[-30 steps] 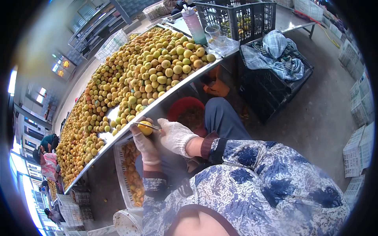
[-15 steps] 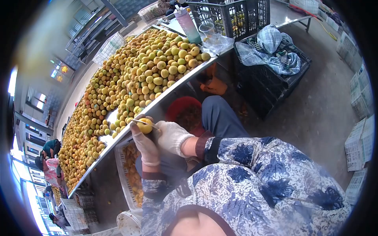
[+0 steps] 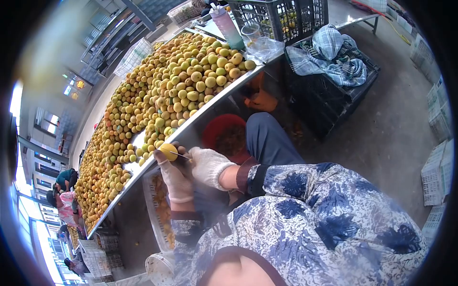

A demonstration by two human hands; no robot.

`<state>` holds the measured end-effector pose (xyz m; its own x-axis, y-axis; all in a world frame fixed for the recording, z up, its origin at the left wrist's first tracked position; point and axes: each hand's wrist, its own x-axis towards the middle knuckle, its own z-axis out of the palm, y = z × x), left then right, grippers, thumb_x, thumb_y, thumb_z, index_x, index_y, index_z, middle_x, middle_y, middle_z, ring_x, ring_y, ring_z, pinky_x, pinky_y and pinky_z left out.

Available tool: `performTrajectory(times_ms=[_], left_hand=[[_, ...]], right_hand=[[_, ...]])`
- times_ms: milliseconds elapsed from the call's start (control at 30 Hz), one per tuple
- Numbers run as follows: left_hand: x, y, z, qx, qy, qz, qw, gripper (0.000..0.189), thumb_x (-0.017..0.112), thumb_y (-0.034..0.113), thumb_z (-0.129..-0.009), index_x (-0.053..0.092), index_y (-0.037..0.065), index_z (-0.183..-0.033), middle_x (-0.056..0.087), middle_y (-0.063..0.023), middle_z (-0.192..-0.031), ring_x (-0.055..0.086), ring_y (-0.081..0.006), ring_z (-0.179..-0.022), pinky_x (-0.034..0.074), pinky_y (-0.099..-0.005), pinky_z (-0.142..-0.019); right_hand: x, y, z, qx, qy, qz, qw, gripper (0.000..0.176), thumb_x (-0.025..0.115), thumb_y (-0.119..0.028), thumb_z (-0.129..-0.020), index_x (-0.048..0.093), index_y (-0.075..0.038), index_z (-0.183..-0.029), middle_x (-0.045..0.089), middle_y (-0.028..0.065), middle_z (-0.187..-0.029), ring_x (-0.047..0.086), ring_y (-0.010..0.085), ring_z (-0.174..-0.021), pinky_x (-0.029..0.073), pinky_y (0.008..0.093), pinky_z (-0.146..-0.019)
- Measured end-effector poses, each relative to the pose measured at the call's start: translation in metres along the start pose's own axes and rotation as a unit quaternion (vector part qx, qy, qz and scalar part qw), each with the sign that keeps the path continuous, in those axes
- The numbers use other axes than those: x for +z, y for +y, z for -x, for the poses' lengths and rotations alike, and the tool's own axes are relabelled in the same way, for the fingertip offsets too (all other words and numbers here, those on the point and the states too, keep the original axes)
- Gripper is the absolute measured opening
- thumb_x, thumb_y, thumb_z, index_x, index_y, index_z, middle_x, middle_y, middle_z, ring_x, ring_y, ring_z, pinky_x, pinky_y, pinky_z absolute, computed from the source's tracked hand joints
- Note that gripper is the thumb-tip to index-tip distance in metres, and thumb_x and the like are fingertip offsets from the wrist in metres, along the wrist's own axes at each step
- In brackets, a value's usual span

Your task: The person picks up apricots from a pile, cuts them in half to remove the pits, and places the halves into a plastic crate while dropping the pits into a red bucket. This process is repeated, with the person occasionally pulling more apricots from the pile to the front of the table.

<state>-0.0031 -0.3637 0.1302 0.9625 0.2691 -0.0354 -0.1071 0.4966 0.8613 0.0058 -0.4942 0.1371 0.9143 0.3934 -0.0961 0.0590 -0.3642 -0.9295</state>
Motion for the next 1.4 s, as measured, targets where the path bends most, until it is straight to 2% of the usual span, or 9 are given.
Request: performTrajectory(times_ms=[267,400,500,567,667,900,1100,1300,1400], left_hand=[[-0.002,-0.008,-0.004,0.093,0.013,-0.09,0.991,0.062,0.05,0.059,-0.097,0.058,0.001,-0.115,0.061,-0.0088,-0.094,0.059,-0.0174,-0.087,0.051,-0.03,-0.074],[-0.001,-0.018,-0.001,-0.013,0.003,0.009,1.0,0.061,0.05,0.057,-0.098,0.051,0.002,-0.124,0.061,-0.0077,-0.096,0.058,-0.0163,-0.08,0.049,-0.0279,-0.069],[0.003,-0.019,0.0,-0.022,-0.03,0.003,0.999,0.054,0.053,0.051,-0.098,0.057,0.0,-0.116,0.061,-0.0084,-0.094,0.058,-0.0169,-0.093,0.048,-0.0285,-0.083],[-0.004,-0.025,-0.004,0.101,-0.036,-0.224,0.969,0.054,0.053,0.05,-0.099,0.055,0.0,-0.12,0.062,-0.0083,-0.093,0.059,-0.0168,-0.087,0.049,-0.0299,-0.079],[-0.008,-0.027,-0.004,0.117,-0.031,-0.147,0.982,0.054,0.054,0.047,-0.099,0.052,0.0,-0.124,0.062,-0.0089,-0.093,0.06,-0.017,-0.08,0.051,-0.0311,-0.074],[-0.012,-0.021,-0.003,-0.037,-0.03,-0.127,0.991,0.056,0.044,0.051,-0.101,0.057,-0.001,-0.116,0.064,-0.0099,-0.088,0.061,-0.0189,-0.078,0.051,-0.0311,-0.072],[-0.008,-0.011,-0.005,0.097,-0.057,-0.355,0.928,0.061,0.051,0.055,-0.097,0.065,-0.003,-0.111,0.065,-0.007,-0.097,0.059,-0.0138,-0.085,0.048,-0.0271,-0.078],[-0.019,-0.021,-0.006,-0.006,-0.061,-0.233,0.971,0.059,0.054,0.052,-0.097,0.066,-0.003,-0.113,0.065,-0.006,-0.099,0.058,-0.0127,-0.088,0.047,-0.0263,-0.081],[-0.022,-0.025,-0.005,0.01,-0.078,-0.26,0.962,0.057,0.055,0.05,-0.097,0.066,-0.003,-0.111,0.066,-0.0059,-0.098,0.059,-0.0128,-0.088,0.048,-0.0267,-0.081]], right_hand=[[-0.006,-0.001,-0.002,0.007,-0.007,0.079,0.997,0.041,0.052,-0.014,-0.09,0.051,-0.004,-0.129,0.066,0.0257,-0.107,0.063,0.0418,-0.103,0.05,0.0464,-0.089],[0.001,0.01,-0.006,-0.024,0.014,0.054,0.998,0.039,0.052,-0.014,-0.089,0.051,-0.003,-0.127,0.067,0.0251,-0.106,0.064,0.0417,-0.103,0.05,0.0465,-0.088],[-0.007,0.012,-0.01,-0.008,0.027,0.054,0.998,0.036,0.052,-0.013,-0.089,0.052,-0.003,-0.124,0.067,0.0254,-0.104,0.064,0.0418,-0.102,0.05,0.0471,-0.087],[-0.008,0.014,-0.015,-0.007,0.008,0.055,0.998,0.036,0.052,-0.014,-0.089,0.052,-0.003,-0.124,0.067,0.0263,-0.102,0.064,0.0417,-0.101,0.05,0.0477,-0.086],[-0.008,0.012,-0.01,-0.03,0.007,0.08,0.996,0.037,0.052,-0.014,-0.089,0.051,-0.004,-0.125,0.067,0.0257,-0.098,0.065,0.0421,-0.097,0.051,0.0486,-0.083],[-0.005,0.034,-0.009,-0.028,0.024,0.141,0.989,0.041,0.054,-0.014,-0.088,0.047,-0.005,-0.128,0.068,0.0243,-0.092,0.067,0.0414,-0.088,0.052,0.0506,-0.075],[-0.023,0.019,-0.01,-0.047,0.016,0.203,0.978,0.045,0.059,-0.015,-0.087,0.047,-0.006,-0.129,0.069,0.0224,-0.091,0.068,0.0396,-0.087,0.053,0.0495,-0.074],[-0.022,0.024,-0.009,-0.053,0.02,0.235,0.97,0.044,0.059,-0.015,-0.087,0.047,-0.006,-0.129,0.069,0.0206,-0.094,0.069,0.0383,-0.087,0.054,0.049,-0.071],[-0.028,0.022,-0.007,-0.072,0.035,0.255,0.964,0.028,0.055,-0.016,-0.09,0.052,-0.001,-0.113,0.07,0.021,-0.096,0.07,0.0383,-0.088,0.056,0.0498,-0.072]])
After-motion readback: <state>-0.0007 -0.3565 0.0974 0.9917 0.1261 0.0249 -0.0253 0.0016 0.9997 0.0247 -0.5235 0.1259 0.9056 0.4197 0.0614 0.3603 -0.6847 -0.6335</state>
